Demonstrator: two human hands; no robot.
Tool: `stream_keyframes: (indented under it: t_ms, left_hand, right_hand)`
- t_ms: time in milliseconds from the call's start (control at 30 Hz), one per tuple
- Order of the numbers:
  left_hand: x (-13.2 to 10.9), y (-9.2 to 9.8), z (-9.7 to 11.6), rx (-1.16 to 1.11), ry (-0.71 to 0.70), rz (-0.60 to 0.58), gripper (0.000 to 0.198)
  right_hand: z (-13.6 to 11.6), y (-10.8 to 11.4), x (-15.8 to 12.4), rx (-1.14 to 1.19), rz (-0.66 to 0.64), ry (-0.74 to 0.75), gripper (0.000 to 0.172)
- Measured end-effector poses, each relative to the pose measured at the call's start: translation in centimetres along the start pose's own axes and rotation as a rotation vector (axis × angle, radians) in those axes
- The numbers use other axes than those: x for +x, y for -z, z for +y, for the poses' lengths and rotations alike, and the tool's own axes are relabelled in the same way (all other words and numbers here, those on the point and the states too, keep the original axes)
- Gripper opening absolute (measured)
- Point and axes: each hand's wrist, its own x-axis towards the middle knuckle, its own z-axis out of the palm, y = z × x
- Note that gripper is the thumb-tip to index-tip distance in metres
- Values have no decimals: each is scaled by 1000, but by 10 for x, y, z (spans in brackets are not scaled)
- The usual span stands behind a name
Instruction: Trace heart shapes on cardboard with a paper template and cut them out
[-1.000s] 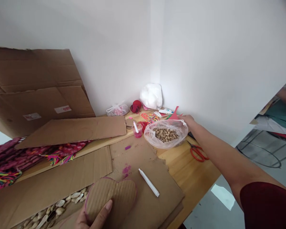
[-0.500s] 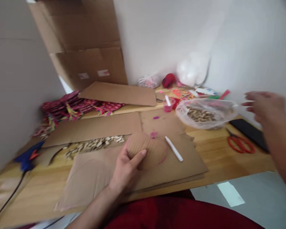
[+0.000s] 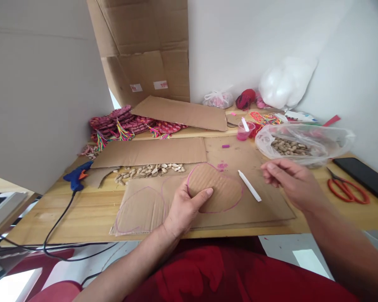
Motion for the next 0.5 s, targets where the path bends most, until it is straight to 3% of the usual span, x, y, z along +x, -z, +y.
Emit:
stream_keyframes:
  t_ms: [233,500]
  left_hand:
    - [-8,10,-5,-2,15,-53,63]
    - [-16,10,-7,20,135,-39,73]
  right_hand:
    - [-18,-58,-35,1,-335,63,38]
    - [-17,-84,-67,-26,-369,-31,50]
